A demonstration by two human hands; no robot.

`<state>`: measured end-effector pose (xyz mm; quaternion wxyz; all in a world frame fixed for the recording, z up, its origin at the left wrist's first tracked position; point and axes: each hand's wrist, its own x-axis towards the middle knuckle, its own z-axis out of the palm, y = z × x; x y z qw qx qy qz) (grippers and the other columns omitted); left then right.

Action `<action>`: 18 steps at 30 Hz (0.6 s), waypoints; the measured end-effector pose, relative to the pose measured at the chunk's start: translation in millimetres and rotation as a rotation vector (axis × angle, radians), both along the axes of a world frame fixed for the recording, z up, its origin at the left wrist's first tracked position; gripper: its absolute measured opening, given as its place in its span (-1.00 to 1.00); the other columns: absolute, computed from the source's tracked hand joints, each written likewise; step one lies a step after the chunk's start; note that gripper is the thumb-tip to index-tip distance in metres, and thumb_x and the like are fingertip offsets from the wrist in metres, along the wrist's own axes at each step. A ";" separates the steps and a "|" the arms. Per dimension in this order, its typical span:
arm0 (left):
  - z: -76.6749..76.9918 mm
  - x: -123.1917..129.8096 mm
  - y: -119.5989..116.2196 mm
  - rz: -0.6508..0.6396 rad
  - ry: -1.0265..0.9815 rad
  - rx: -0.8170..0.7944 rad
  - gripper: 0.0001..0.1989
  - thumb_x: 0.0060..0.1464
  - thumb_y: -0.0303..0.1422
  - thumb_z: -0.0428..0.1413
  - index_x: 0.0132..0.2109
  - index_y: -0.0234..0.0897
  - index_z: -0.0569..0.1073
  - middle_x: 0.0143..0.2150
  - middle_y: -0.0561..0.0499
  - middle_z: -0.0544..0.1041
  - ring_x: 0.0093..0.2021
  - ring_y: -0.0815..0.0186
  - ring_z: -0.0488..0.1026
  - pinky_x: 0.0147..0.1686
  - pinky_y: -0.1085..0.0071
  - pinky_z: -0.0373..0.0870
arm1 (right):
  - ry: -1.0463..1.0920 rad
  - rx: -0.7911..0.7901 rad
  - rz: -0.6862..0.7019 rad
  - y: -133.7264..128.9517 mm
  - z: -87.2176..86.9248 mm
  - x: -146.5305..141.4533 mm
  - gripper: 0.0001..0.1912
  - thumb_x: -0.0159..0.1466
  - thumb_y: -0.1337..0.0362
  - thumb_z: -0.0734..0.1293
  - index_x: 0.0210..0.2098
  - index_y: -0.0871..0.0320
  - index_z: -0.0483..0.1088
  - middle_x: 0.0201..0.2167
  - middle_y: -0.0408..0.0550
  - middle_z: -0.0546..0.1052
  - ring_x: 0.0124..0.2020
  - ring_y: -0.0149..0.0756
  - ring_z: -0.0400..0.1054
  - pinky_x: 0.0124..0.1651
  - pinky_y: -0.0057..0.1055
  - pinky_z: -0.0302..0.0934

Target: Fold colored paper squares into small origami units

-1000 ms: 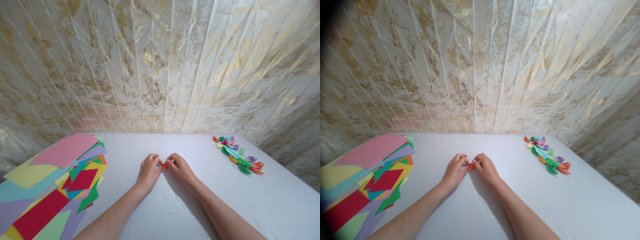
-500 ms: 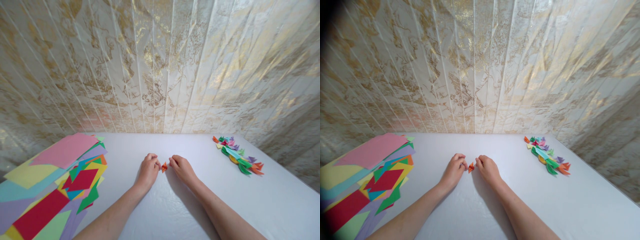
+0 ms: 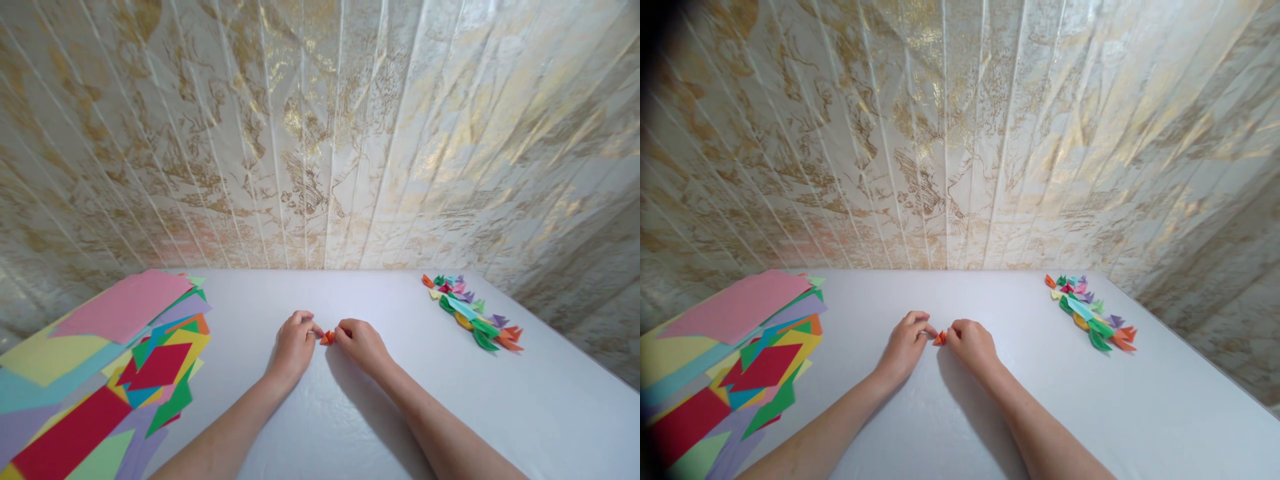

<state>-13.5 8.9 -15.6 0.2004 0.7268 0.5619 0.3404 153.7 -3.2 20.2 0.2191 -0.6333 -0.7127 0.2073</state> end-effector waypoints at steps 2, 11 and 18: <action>-0.2 -0.4 0.6 0.006 -0.025 0.010 -0.65 -0.04 -0.69 -0.06 -0.37 -0.22 0.54 -0.05 -0.04 0.44 0.01 0.23 0.42 0.11 0.23 0.30 | 0.003 0.000 -0.043 1.2 0.3 1.4 -0.70 0.21 0.36 0.20 -0.64 0.16 0.33 -0.66 -0.16 0.35 -0.59 -0.43 0.09 -0.49 -0.47 -0.17; 1.4 0.3 -0.7 0.024 0.017 0.029 -0.75 -0.08 -0.68 -0.02 -0.37 -0.22 0.38 -0.08 -0.05 0.42 0.03 0.23 0.39 0.06 0.24 0.30 | 0.042 0.041 -0.067 6.2 -5.0 5.2 -0.71 0.23 0.36 0.16 -0.58 0.15 0.34 -0.57 -0.11 0.43 -0.51 -0.37 0.21 -0.43 -0.45 -0.08; 2.8 5.1 -10.8 -0.025 0.151 0.008 -0.86 -0.03 -0.46 0.15 -0.29 -0.20 0.34 0.03 -0.07 0.39 0.16 0.15 0.28 0.21 0.09 0.07 | 0.061 0.057 -0.009 8.2 -10.8 8.2 -0.79 0.22 0.38 0.19 -0.37 0.12 0.46 -0.36 -0.08 0.50 -0.37 -0.35 0.32 -0.34 -0.46 0.02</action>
